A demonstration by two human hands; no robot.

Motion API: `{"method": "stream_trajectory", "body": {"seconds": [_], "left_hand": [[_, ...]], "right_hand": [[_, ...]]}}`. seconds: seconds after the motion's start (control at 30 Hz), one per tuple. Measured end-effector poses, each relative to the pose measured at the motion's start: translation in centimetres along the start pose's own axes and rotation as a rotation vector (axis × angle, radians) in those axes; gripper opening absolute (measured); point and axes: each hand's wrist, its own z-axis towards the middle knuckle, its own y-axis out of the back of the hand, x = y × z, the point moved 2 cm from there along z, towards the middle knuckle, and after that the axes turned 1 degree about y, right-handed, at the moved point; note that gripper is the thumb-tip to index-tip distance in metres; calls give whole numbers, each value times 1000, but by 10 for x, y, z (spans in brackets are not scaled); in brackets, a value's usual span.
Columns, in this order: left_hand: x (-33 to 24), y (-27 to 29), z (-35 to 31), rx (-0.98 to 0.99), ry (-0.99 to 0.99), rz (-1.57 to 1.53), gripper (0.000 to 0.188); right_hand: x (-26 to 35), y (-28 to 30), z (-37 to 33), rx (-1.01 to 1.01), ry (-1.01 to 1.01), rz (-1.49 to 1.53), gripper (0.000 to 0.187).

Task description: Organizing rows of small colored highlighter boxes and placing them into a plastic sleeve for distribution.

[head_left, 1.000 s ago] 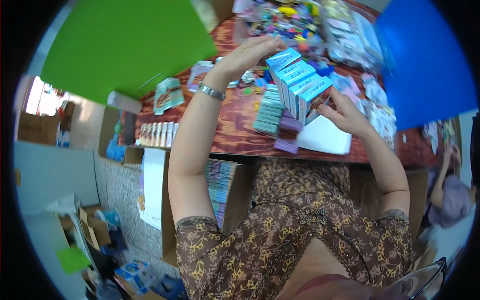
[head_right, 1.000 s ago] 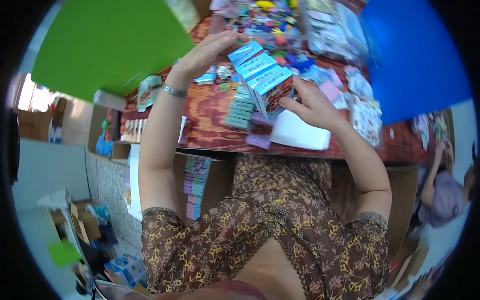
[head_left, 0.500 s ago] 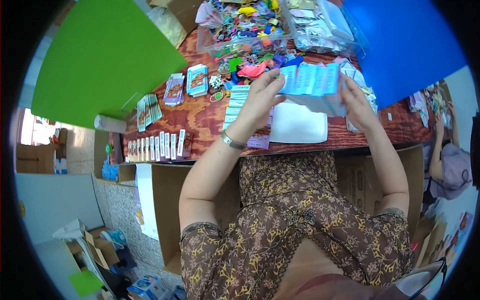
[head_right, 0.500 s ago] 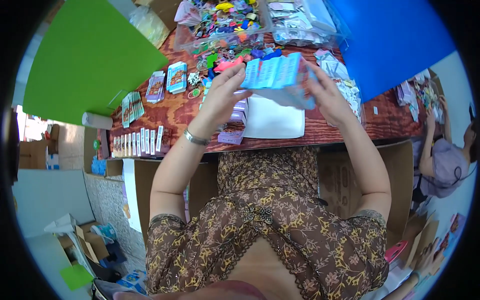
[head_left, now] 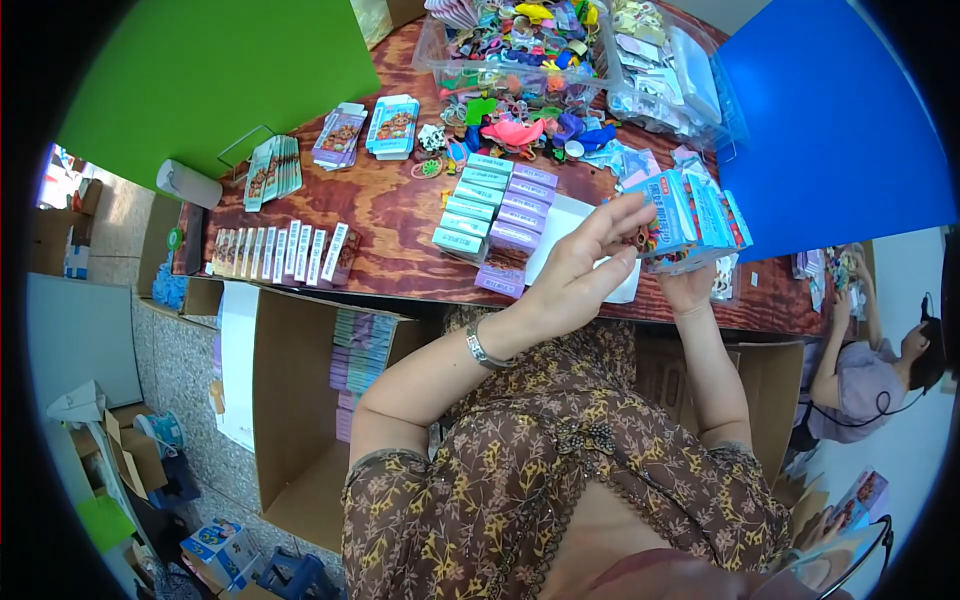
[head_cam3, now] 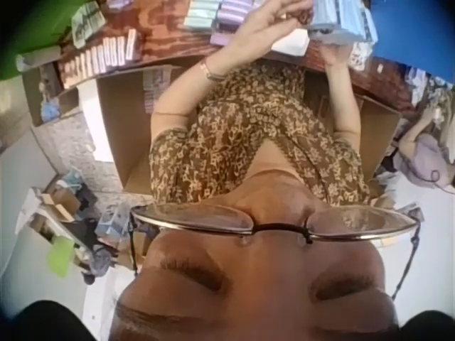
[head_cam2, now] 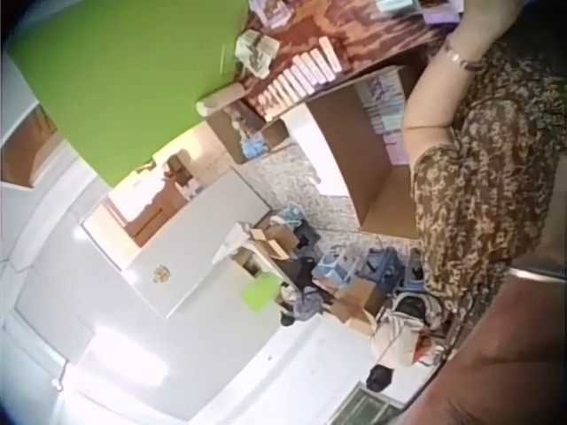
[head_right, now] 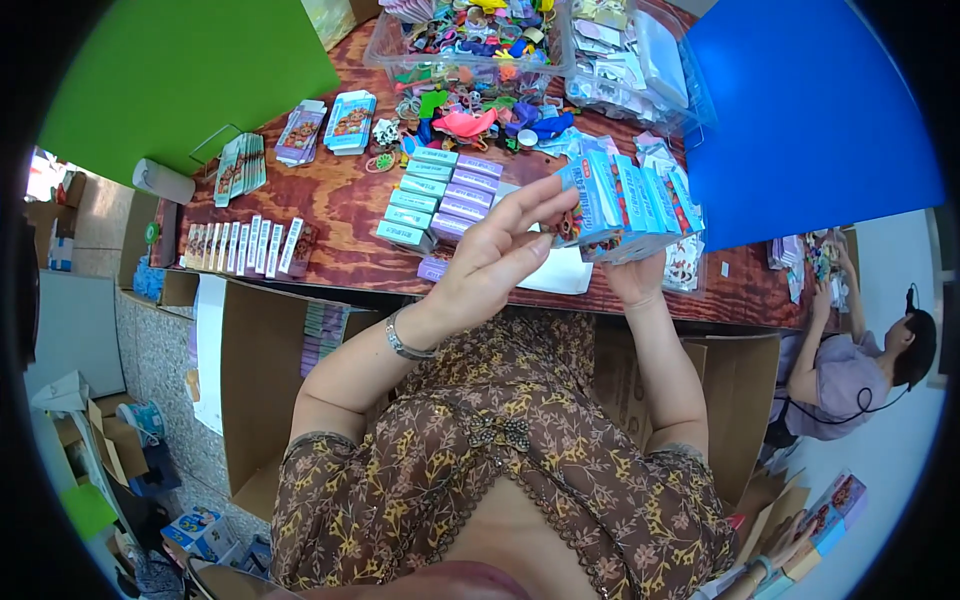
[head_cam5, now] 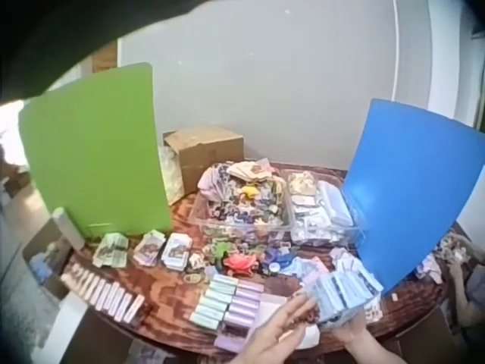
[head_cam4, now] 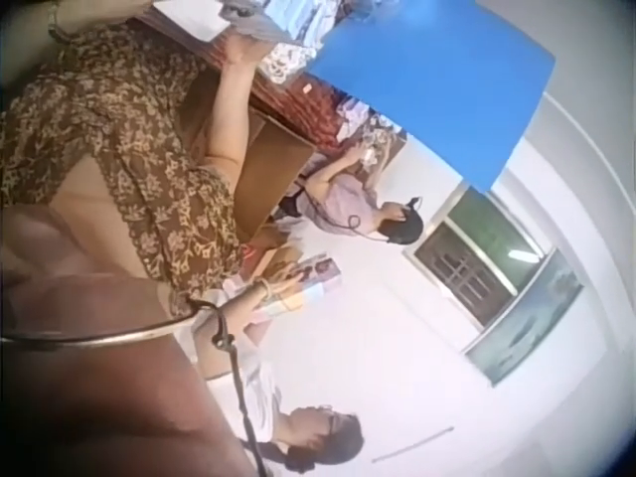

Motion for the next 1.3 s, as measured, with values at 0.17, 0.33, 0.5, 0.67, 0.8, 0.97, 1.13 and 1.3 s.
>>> {"method": "stream_trajectory", "body": {"seconds": [0.17,0.33,0.5,0.67,0.8,0.97,1.13,1.3], "left_hand": [[13,-1,-6,-26,-60,43,53],[17,2,-10,-76,-14,15,54],[38,-4,-22,-173,60,84,68],[77,2,-39,-317,178,-9,79],[112,1,-59,-500,306,-185,69],[124,-6,-71,-639,371,-300,63],[119,-2,-77,-782,366,-321,49],[119,0,-79,-823,357,-297,51]], "right_hand": [[4,14,-3,57,-33,15,56],[5,11,1,-16,-44,-21,56],[23,33,3,-55,-105,-154,59],[36,29,20,-127,-234,-529,57],[30,20,44,-154,-378,-838,49],[0,35,86,28,-551,-915,30],[-23,25,108,34,-604,-1146,30],[-29,59,135,296,-466,-1408,20]]}}
